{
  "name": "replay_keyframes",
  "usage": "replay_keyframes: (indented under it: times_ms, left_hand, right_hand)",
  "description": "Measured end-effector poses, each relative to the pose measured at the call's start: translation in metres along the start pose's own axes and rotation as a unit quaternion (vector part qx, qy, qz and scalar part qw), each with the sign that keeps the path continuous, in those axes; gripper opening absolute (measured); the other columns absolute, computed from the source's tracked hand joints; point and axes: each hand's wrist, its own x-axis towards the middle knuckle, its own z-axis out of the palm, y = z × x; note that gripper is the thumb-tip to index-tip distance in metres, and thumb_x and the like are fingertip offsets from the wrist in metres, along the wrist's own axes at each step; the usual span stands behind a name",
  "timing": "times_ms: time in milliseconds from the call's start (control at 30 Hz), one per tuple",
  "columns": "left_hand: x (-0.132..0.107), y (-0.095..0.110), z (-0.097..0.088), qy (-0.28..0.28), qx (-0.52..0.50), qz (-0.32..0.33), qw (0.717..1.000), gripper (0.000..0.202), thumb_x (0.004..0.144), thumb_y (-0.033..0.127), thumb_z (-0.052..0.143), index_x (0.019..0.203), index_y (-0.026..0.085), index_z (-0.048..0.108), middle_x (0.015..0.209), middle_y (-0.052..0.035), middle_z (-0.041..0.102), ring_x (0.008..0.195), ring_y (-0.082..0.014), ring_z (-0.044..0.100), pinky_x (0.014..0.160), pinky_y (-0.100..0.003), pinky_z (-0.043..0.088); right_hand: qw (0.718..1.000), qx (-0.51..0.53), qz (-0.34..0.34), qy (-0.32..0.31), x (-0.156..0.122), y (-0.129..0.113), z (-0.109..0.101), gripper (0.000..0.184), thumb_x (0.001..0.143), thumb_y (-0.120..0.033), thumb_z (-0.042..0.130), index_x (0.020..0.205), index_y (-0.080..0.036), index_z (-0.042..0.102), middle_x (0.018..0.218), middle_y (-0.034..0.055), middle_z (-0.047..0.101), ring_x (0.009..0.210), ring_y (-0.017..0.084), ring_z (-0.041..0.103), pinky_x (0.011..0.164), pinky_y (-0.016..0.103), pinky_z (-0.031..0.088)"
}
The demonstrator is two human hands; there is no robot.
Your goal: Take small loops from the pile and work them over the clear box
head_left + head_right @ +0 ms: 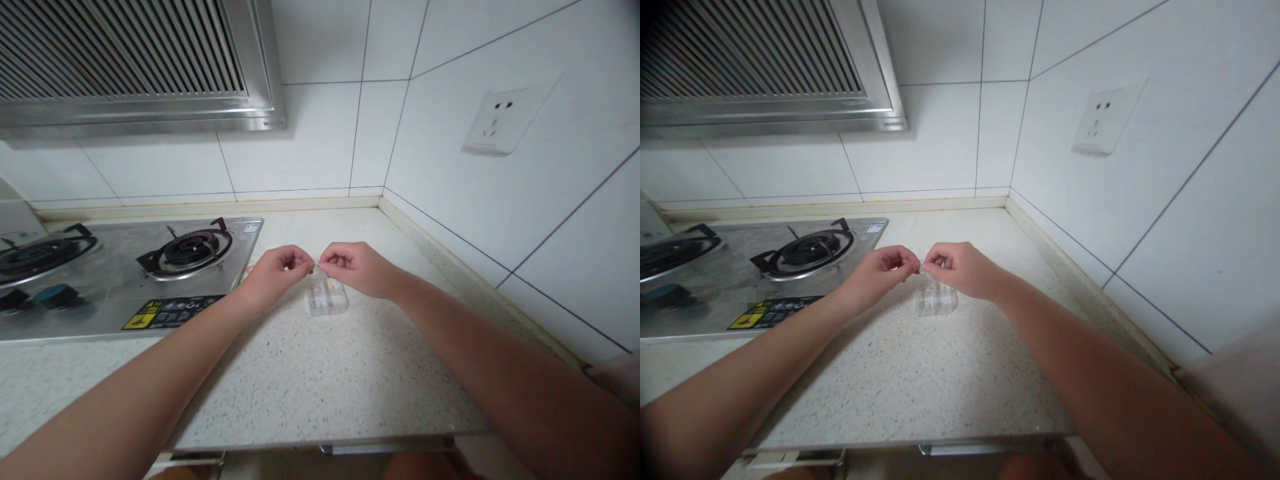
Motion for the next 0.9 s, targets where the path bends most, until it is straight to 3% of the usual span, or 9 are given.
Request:
replay_keyframes:
  times_ms: [267,467,633,900]
  left_hand:
    - [-0.0020,0.0065,-0.0002,0.002,-0.047,-0.018,0.999,0.017,0.082,0.032,0.062,0.085,0.015,0.065,0.079,-0.0039,0.065,0.061,-0.0102,0.051,0.053,-0.022,0.036]
    - [-0.0040,0.0074,0.0022,-0.018,-0.061,-0.022,0.998,0.019,0.081,0.034,0.065,0.085,0.015,0.063,0.076,-0.0030,0.063,0.062,-0.0103,0.051,0.052,-0.022,0.037]
    - [-0.0039,0.0079,0.0018,-0.004,-0.061,-0.024,0.998,0.023,0.075,0.035,0.073,0.083,0.016,0.064,0.073,-0.0018,0.062,0.058,-0.0091,0.048,0.051,-0.022,0.035]
    - [-0.0030,0.0068,0.0015,-0.003,-0.066,-0.046,0.997,0.020,0.077,0.036,0.070,0.081,0.016,0.068,0.072,-0.0020,0.063,0.056,-0.0086,0.048,0.049,-0.022,0.036]
  right_hand:
    - [1.000,0.011,0.009,0.014,0.0008,0.0078,0.0007,0.020,0.083,-0.038,0.063,0.084,-0.018,0.063,0.065,-0.0025,0.054,0.060,0.011,0.047,0.055,0.025,0.037]
    - [1.000,0.017,0.009,0.024,0.0013,0.0075,0.0011,0.019,0.082,-0.037,0.063,0.083,-0.017,0.063,0.066,-0.0019,0.055,0.061,0.011,0.048,0.055,0.025,0.038]
    - [0.999,0.006,0.012,0.029,0.0013,0.0064,0.0006,0.020,0.082,-0.037,0.062,0.082,-0.018,0.063,0.065,-0.0018,0.055,0.060,0.011,0.048,0.054,0.024,0.037]
    - [0.999,0.020,0.008,0.025,0.0009,0.0068,0.0000,0.019,0.082,-0.036,0.063,0.082,-0.017,0.063,0.064,-0.0020,0.054,0.060,0.011,0.047,0.053,0.024,0.036]
